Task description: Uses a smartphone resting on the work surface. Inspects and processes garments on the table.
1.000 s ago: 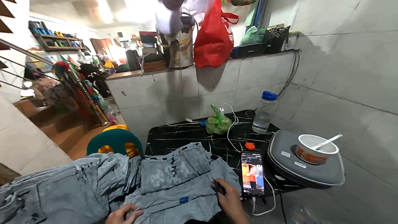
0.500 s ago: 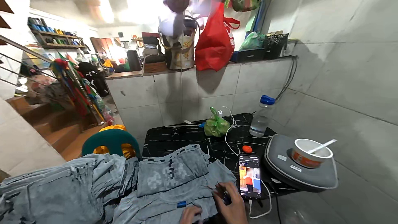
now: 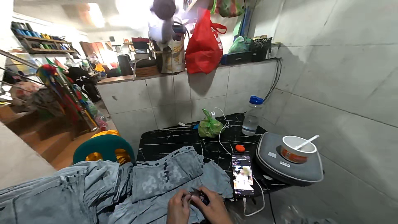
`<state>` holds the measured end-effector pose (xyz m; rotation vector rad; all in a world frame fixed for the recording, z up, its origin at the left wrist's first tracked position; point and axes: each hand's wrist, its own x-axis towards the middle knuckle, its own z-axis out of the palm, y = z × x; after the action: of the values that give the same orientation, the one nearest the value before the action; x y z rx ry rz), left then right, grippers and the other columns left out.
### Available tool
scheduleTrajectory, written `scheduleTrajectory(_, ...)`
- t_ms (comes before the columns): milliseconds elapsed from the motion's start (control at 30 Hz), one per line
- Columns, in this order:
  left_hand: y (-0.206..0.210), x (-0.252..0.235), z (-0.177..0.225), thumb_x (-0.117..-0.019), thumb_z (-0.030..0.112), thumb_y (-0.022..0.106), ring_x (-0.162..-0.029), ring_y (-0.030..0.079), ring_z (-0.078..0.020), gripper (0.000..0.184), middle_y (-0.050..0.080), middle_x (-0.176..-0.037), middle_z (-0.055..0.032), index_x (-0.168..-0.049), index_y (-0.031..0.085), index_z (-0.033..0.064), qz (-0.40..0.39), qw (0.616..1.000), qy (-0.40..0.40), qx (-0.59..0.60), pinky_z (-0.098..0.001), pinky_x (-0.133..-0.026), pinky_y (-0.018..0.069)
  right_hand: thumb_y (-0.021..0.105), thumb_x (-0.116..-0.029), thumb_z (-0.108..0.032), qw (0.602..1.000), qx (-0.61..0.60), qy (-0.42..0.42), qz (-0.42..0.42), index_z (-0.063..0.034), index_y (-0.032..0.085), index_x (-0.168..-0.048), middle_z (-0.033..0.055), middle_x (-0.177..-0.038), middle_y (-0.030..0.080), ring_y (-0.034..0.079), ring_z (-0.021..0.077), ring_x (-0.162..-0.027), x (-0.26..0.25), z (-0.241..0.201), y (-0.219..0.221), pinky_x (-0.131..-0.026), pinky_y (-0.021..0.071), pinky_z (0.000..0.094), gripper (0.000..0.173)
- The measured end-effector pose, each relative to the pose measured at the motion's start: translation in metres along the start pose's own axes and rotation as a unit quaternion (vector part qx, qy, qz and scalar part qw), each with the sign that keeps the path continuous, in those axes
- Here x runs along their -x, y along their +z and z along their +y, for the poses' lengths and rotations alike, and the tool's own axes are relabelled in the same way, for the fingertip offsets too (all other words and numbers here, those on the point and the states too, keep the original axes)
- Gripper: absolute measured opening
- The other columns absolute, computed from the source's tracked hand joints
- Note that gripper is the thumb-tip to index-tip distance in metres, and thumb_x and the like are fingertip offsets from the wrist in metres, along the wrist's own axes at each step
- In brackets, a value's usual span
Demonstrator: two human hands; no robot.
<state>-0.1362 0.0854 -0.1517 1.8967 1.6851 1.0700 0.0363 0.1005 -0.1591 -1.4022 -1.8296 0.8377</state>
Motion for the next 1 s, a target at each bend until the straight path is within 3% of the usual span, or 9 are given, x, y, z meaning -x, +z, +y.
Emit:
scheduleTrajectory(100, 0.001, -0.002, -0.006, -0.0993, 0.011, 0.059, -0.076, 0.071, -0.0201, 0.014, 0.072, -0.085, -0.008, -0.102, 0.07, 0.0027, -0.022, 0.999, -0.014, 0.021, -0.0416, -0.075, 0.0596, 0.064, -0.0955, -0.056, 0.998, 0.031, 0.007, -0.058, -0.0102, 0.07, -0.117, 0.0094, -0.089, 0.072, 0.07, 0.0252, -0.082, 0.0, 0.0, -0.01, -0.079, 0.0564, 0.0505, 0.051)
scheduleTrajectory(200, 0.001, -0.006, -0.008, -0.1018, 0.012, 0.055, -0.069, 0.071, -0.0135, 0.013, 0.073, -0.085, -0.0027, -0.104, 0.066, 0.0058, -0.004, 0.997, -0.027, 0.078, -0.034, -0.067, 0.0615, 0.065, -0.0951, -0.055, 0.993, 0.075, 0.03, -0.086, -0.0097, 0.07, -0.117, 0.0105, -0.09, 0.072, 0.07, 0.0272, -0.084, 0.0, -0.009, -0.017, -0.081, 0.0559, 0.0521, 0.051)
scheduleTrajectory(467, -0.004, -0.005, -0.009, -0.0969, 0.011, 0.064, -0.087, 0.067, -0.0103, 0.01, 0.069, -0.102, -0.0051, -0.098, 0.073, 0.0065, 0.03, 0.993, 0.097, 0.053, -0.0268, -0.079, 0.0593, 0.055, -0.101, -0.053, 0.99, 0.131, 0.034, -0.024, -0.0087, 0.07, -0.117, 0.0121, -0.088, 0.073, 0.072, 0.0307, -0.082, 0.004, -0.02, 0.0, -0.076, 0.0571, 0.0542, 0.049)
scheduleTrajectory(600, -0.008, -0.008, -0.008, -0.0958, 0.008, 0.063, -0.084, 0.067, -0.0086, 0.009, 0.069, -0.099, -0.0037, -0.096, 0.072, 0.0063, 0.057, 0.992, 0.09, 0.065, -0.0252, -0.076, 0.0592, 0.047, -0.1059, -0.051, 0.989, 0.145, -0.004, 0.004, -0.0095, 0.072, -0.111, 0.0123, -0.083, 0.073, 0.073, 0.0313, -0.079, 0.008, -0.016, 0.004, -0.072, 0.0574, 0.0546, 0.049)
scheduleTrajectory(800, -0.013, -0.017, -0.01, -0.096, 0.015, 0.066, -0.077, 0.066, -0.007, 0.01, 0.069, -0.101, -0.0031, -0.098, 0.074, 0.009, 0.085, 0.993, 0.072, 0.046, -0.0226, -0.068, 0.0582, 0.057, -0.1003, -0.054, 0.99, 0.141, 0.013, 0.014, -0.0066, 0.071, -0.116, 0.012, -0.084, 0.073, 0.072, 0.0309, -0.078, 0.017, -0.025, -0.009, -0.073, 0.0574, 0.0542, 0.052)
scheduleTrajectory(1000, -0.018, -0.01, 0.002, -0.0945, 0.01, 0.067, -0.086, 0.068, -0.0089, 0.009, 0.07, -0.106, -0.0059, -0.097, 0.075, 0.0065, 0.067, 0.99, 0.114, 0.054, -0.0241, -0.076, 0.0596, 0.052, -0.1038, -0.05, 0.984, 0.17, 0.027, 0.037, -0.008, 0.069, -0.118, 0.0133, -0.087, 0.074, 0.074, 0.0335, -0.08, 0.012, -0.035, -0.003, -0.072, 0.0584, 0.0549, 0.048)
